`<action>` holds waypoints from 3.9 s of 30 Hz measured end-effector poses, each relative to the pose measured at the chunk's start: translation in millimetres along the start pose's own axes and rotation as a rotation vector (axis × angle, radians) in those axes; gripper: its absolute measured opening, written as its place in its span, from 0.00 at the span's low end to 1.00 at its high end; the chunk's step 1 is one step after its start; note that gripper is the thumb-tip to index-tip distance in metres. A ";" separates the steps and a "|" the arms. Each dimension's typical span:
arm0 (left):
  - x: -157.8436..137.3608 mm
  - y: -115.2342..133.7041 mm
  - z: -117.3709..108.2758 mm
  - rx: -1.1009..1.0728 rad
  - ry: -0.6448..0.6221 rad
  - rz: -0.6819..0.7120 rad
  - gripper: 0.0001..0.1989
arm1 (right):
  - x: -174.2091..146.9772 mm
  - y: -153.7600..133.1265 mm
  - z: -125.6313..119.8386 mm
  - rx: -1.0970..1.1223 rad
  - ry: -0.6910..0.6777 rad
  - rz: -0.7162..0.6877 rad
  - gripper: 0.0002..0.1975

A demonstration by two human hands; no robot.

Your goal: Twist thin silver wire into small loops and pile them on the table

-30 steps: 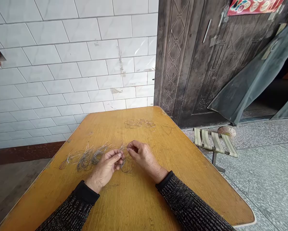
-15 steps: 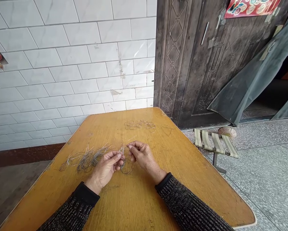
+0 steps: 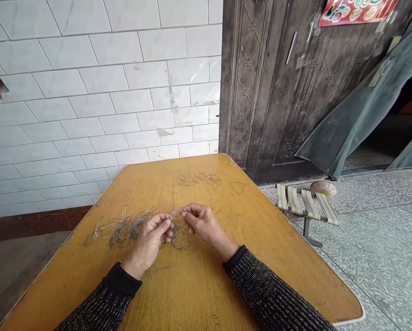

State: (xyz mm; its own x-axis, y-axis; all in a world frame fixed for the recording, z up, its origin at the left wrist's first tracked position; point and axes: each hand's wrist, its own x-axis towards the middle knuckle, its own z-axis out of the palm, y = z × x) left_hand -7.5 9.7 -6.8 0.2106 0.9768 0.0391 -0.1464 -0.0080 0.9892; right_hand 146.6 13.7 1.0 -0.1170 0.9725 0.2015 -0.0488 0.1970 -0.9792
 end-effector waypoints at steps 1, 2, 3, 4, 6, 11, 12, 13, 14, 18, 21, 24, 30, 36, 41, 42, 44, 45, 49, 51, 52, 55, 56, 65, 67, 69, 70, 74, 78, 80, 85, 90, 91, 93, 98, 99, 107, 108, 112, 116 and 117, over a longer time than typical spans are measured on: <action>0.1 0.3 0.1 -0.029 0.016 0.009 0.10 | -0.6 -1.4 -0.1 0.039 0.008 0.000 0.11; 0.2 0.9 0.2 -0.061 0.032 0.014 0.10 | -1.3 -2.6 -0.2 0.076 0.012 0.002 0.11; 0.3 1.5 0.3 -0.090 0.046 0.016 0.10 | -1.9 -3.6 -0.3 0.107 0.011 0.010 0.12; 0.3 2.3 0.3 -0.114 0.058 0.015 0.10 | -2.5 -4.4 -0.5 0.130 0.005 0.024 0.12; 0.1 3.5 0.4 -0.140 0.079 0.015 0.11 | -3.3 -5.2 -0.9 0.157 -0.018 0.060 0.12; -0.2 3.0 0.4 -0.064 0.091 0.030 0.09 | -3.0 -5.2 -1.8 0.095 -0.107 0.070 0.12; -0.3 2.6 0.6 -0.043 0.090 0.037 0.09 | -3.0 -5.4 -1.9 0.077 -0.120 0.068 0.12; -0.5 2.3 0.8 -0.025 0.089 0.046 0.09 | -3.0 -5.7 -2.0 0.066 -0.127 0.075 0.12; -0.7 2.2 1.0 -0.013 0.091 0.055 0.09 | -3.1 -6.0 -2.0 0.064 -0.125 0.089 0.11; -1.0 3.8 0.4 -0.002 0.110 0.084 0.09 | -3.6 -5.5 -2.1 0.126 -0.118 0.161 0.07; -0.7 5.0 -1.0 0.006 0.102 0.087 0.10 | -3.5 -3.6 -1.2 0.184 -0.128 0.200 0.06; -1.2 5.1 -0.7 0.008 0.060 0.052 0.12 | -3.6 -3.5 1.1 0.209 -0.067 0.219 0.07; -5.7 3.9 7.2 -0.179 -0.040 -0.060 0.12 | -5.3 -8.0 4.2 0.279 -0.009 0.205 0.11; -5.7 -1.0 11.2 -0.351 -0.044 -0.100 0.11 | -4.1 -3.0 3.3 0.379 -0.030 0.152 0.11; -3.7 -4.0 11.7 -0.435 -0.016 -0.109 0.12 | -2.1 0.2 6.2 0.530 -0.041 0.177 0.12; -3.4 -4.2 12.0 -0.454 -0.013 -0.111 0.13 | -2.1 0.1 7.2 0.561 -0.033 0.190 0.12; -2.8 -4.0 12.5 -0.483 -0.001 -0.109 0.13 | -2.4 -0.4 8.7 0.588 -0.024 0.191 0.11; -2.5 -3.7 12.6 -0.492 0.009 -0.105 0.13 | -2.7 -0.7 9.0 0.579 -0.025 0.182 0.11; -2.3 -0.9 11.7 -0.480 0.044 -0.089 0.12 | -4.1 -1.7 7.0 0.445 -0.037 0.146 0.09; -2.8 1.2 10.7 -0.458 0.050 -0.091 0.12 | -5.3 -3.1 5.1 0.369 -0.054 0.122 0.09; -3.0 2.2 10.1 -0.446 0.049 -0.092 0.12 | -6.0 -4.0 4.4 0.339 -0.068 0.108 0.09; -3.2 4.5 7.7 -0.410 0.030 -0.094 0.12 | -7.9 -6.7 3.3 0.283 -0.108 0.092 0.09; -3.0 4.9 6.9 -0.398 0.019 -0.092 0.12 | -8.3 -7.3 3.4 0.277 -0.122 0.098 0.09; 0.9 2.0 2.5 -0.374 -0.016 -0.101 0.11 | -6.6 -3.5 3.1 0.306 -0.122 0.148 0.10; 1.3 0.9 2.0 -0.366 -0.011 -0.103 0.12 | -6.4 -2.0 2.2 0.310 -0.140 0.149 0.10; 1.6 0.3 1.6 -0.360 -0.009 -0.097 0.12 | -6.2 -0.8 1.5 0.310 -0.161 0.151 0.11; 1.6 0.4 1.5 -0.358 -0.010 -0.095 0.12 | -6.2 -0.3 1.4 0.309 -0.172 0.154 0.11; 1.4 2.5 1.3 -0.346 -0.008 -0.106 0.12 | -6.1 0.4 2.6 0.322 -0.182 0.174 0.11; 0.8 4.6 2.0 -0.338 0.012 -0.109 0.12 | -7.3 -1.4 5.3 0.349 -0.118 0.185 0.11; 0.2 4.6 2.5 -0.329 0.013 -0.106 0.13 | -8.2 -2.7 6.3 0.357 -0.101 0.189 0.12; -1.8 3.5 2.7 -0.188 0.001 -0.049 0.12 | -10.0 -4.6 8.2 0.331 -0.098 0.161 0.12; -2.3 2.8 2.2 -0.065 0.023 0.021 0.12 | -10.1 -4.4 10.5 0.323 -0.079 0.150 0.13; -2.2 2.4 2.2 -0.054 0.021 0.024 0.12 | -10.1 -4.1 10.7 0.322 -0.073 0.152 0.13; -2.0 1.4 2.2 -0.038 0.012 0.025 0.13 | -10.1 -3.4 11.1 0.320 -0.066 0.153 0.14; -1.2 -1.2 1.9 -0.052 0.012 0.026 0.11 | -9.4 -1.2 12.3 0.286 -0.085 0.146 0.15; -1.2 -1.2 1.9 -0.054 0.023 0.032 0.11 | -8.8 -0.7 12.6 0.268 -0.090 0.146 0.15; -2.9 4.8 3.9 -0.109 0.088 0.011 0.10 | -9.5 6.0 7.4 -0.170 0.080 -0.287 0.11; -3.1 5.1 4.1 -0.126 0.087 -0.007 0.09 | -11.2 5.0 5.8 -0.283 0.097 -0.397 0.10; -3.1 4.7 3.8 -0.157 0.084 -0.045 0.09 | -17.7 -5.5 -1.6 -0.611 0.082 -0.718 0.07; -2.4 4.1 2.5 -0.138 0.078 -0.042 0.09 | -18.1 -13.1 -8.2 -0.684 0.030 -0.768 0.09; -2.3 4.1 2.1 -0.130 0.080 -0.035 0.09 | -17.5 -13.3 -9.2 -0.670 0.013 -0.752 0.10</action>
State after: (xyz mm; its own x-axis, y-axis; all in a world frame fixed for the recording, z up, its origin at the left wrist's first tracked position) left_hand -6.5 6.9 -2.5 0.1408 0.9900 -0.0116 -0.2654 0.0491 0.9629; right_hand 158.5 -4.8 10.3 -0.2740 0.5671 0.7767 0.4627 0.7857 -0.4105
